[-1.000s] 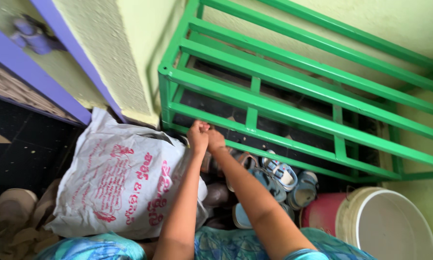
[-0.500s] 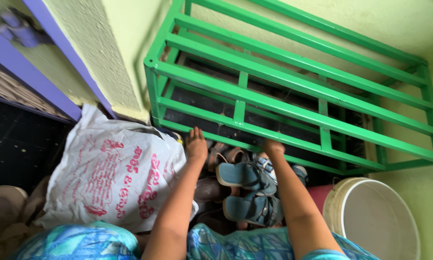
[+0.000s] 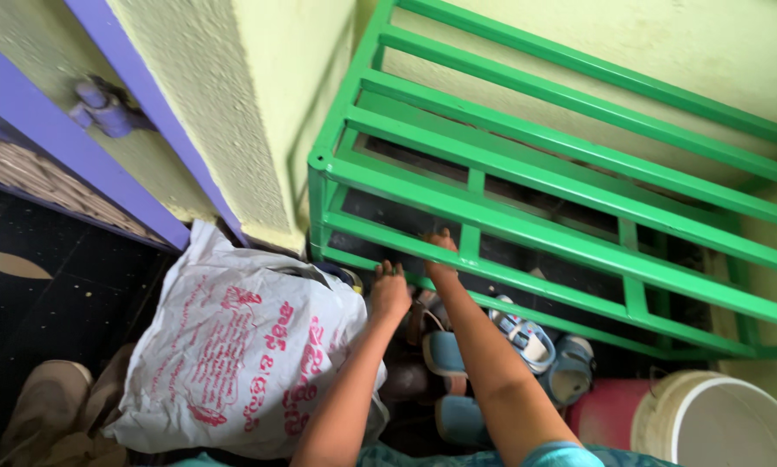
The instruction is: The person cleans a green metal shoe rack by moving shoes aside and wiping the bars with a cloth that is periodically rinsed in a bucket of water.
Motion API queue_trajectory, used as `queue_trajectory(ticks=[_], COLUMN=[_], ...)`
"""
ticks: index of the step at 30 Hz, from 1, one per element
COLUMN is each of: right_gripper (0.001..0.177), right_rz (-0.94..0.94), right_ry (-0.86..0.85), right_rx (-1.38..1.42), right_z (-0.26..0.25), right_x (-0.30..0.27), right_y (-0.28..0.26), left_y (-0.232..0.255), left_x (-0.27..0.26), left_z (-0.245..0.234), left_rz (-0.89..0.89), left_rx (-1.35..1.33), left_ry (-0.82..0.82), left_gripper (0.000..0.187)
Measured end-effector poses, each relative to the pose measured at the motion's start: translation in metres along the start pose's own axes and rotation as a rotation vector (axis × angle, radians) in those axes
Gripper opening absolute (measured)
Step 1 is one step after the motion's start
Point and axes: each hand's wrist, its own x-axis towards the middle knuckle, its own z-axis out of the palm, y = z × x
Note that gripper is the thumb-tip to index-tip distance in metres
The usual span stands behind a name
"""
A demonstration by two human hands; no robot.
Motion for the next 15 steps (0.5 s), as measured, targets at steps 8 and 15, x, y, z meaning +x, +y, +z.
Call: queue_trajectory(ticks=[8,15], right_gripper=[0.028,0.034], right_rz=[-0.331,-0.89], right_ry=[0.074,0.254], right_rx=[-0.05,0.512], right_z=[0.044,0.058], right_x=[0.031,0.064], right_y=[-0.066,-0.156], left_y=[-0.022,-0.045], left_x=[0.019,0.034], left_z=[-0.041,0.0], left_rz=[-0.12,-0.069], left_rx=[-0.322,-0.573], left_ry=[0.58,0.861], left_gripper=[0.098,0.081])
